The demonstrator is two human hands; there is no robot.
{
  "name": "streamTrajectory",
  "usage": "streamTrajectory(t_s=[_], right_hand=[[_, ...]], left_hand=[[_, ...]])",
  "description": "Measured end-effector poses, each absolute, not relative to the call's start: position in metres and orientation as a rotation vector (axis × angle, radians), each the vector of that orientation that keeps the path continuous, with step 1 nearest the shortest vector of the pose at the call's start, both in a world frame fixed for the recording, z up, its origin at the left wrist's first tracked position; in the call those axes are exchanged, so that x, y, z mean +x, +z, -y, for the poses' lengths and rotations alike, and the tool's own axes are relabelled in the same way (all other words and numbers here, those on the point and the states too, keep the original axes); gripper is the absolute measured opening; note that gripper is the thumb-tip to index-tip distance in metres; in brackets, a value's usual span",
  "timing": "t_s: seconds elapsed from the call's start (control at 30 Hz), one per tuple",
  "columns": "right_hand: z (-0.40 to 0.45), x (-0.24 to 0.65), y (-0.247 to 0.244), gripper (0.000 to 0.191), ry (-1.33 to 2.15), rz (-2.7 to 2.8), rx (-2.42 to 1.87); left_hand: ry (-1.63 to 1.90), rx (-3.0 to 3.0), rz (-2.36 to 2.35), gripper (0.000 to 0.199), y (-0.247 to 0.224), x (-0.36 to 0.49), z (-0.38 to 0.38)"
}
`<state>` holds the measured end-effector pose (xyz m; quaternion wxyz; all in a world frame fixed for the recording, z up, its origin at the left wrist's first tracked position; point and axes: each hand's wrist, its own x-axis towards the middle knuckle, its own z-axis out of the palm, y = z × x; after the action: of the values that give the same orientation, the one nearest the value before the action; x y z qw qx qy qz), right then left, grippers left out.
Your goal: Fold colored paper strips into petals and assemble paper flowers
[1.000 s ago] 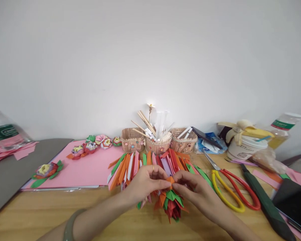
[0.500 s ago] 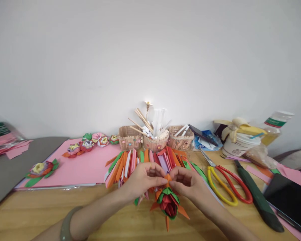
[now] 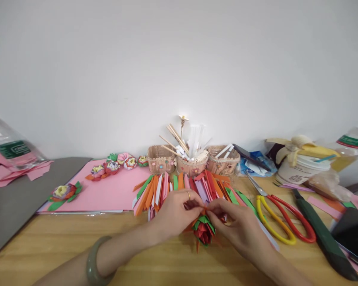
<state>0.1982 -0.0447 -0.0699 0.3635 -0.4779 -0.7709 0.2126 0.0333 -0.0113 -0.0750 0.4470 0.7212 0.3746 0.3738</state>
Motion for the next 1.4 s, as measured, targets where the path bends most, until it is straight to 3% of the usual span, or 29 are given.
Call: streamTrajectory(t_s=[0.1, 0.23, 0.5, 0.87, 1.07, 1.27, 1.4], right_hand=[[0.046, 0.199, -0.071, 0.011, 0.421, 2.009, -1.200], [0.045, 0.200, -0.071, 0.010, 0.328, 1.965, -1.214], [0.034, 0.204, -0.068, 0.017, 0.893, 1.885, -1.383], [0.041, 0.205, -0.075, 0.013, 0.468, 2.115, -1.301], [0.041, 0.209, -0.073, 0.012, 0.190, 2.065, -1.063], [0.039, 0.211, -0.075, 0.019, -0.083, 2.095, -0.956], [0.040, 0.210, -0.072, 0.013, -0.059, 1.946, -1.028]], left_hand=[[0.973, 1.919, -0.923, 0.011, -0.073, 0.032, 0.011], [0.796, 1.623, -0.912, 0.011, -0.073, 0.031, 0.005], [0.757, 1.553, -0.957, 0.012, -0.075, 0.028, 0.000], [0.796, 1.763, -1.008, 0.005, -0.062, 0.028, 0.010], [0.824, 1.367, -0.815, 0.028, -0.058, 0.027, 0.001], [0.756, 1.458, -0.823, 0.020, -0.060, 0.029, 0.002], [0.861, 1.589, -0.815, 0.016, -0.058, 0.029, 0.008]])
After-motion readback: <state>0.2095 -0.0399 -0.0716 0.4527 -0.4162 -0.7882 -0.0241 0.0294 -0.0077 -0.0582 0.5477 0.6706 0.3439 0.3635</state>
